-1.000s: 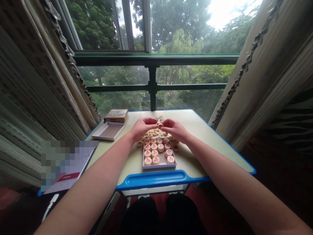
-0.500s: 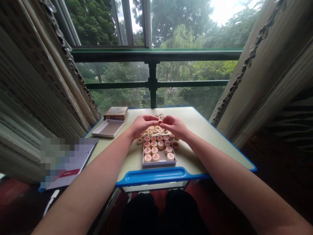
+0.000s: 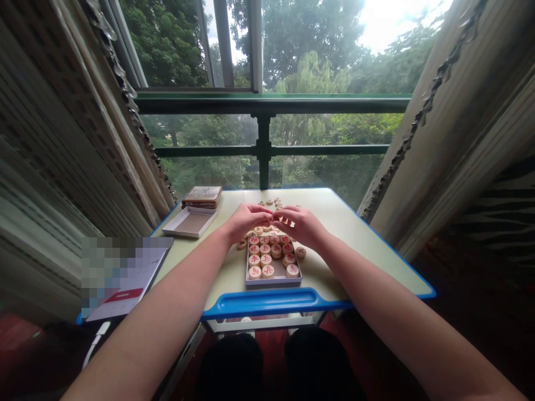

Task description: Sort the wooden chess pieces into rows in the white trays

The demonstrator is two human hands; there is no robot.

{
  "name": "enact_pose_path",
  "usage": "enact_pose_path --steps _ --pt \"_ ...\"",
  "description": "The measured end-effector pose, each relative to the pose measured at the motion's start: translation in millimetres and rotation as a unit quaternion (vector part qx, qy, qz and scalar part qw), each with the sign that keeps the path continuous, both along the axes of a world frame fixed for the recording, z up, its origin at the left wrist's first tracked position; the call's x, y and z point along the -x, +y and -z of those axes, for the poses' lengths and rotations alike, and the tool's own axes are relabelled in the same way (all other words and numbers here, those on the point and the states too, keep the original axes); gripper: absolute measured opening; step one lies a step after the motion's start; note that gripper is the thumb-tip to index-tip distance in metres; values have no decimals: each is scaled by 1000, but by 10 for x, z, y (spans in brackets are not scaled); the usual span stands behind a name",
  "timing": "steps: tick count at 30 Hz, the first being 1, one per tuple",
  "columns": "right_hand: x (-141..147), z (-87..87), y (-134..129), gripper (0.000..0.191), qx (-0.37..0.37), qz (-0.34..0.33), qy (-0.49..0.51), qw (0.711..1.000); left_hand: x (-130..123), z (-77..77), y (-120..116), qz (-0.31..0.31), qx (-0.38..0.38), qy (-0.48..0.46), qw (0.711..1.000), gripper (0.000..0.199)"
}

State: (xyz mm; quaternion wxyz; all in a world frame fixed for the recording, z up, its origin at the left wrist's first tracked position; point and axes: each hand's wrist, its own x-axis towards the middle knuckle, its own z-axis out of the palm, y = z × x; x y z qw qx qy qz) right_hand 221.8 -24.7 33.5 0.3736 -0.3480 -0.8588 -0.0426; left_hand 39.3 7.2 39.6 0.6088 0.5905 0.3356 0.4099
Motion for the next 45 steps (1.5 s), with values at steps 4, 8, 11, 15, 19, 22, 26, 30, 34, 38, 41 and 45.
enact_pose_path --steps 4,8,11,15,19,22,26,30,34,38,41,45 --pt "15 17 -23 20 -6 21 -20 1000 0 11 8 -3 18 6 1000 21" --pt "39 15 -52 16 -4 34 -34 999 10 17 14 13 28 15 999 22" --pt "55 -5 -69 14 -5 32 -28 999 16 7 9 9 26 8 1000 21" --pt "61 -12 -64 14 -14 23 6 1000 22 -13 2 0 35 -27 999 20" --pt "53 14 -38 14 -10 3 46 999 38 -23 4 6 28 -44 999 26" --pt "40 21 -25 17 3 -14 73 997 48 -27 8 13 23 -47 999 30" --pt "11 -14 -31 19 7 1 102 995 48 -29 20 -9 27 -61 998 28" --pt "2 -38 -48 18 -7 12 92 996 38 -29 24 -18 26 -72 997 27" --pt "22 -26 -61 17 -20 -2 49 999 30 -40 3 8 20 -65 998 30" --pt "38 -11 -64 17 -28 6 45 999 22 -46 -16 9 28 -58 998 30" --pt "43 7 -58 17 -28 18 41 999 7 -36 -23 7 34 -50 998 30" --pt "47 34 -42 17 -18 21 46 999 -16 -25 -36 3 29 -46 999 34"
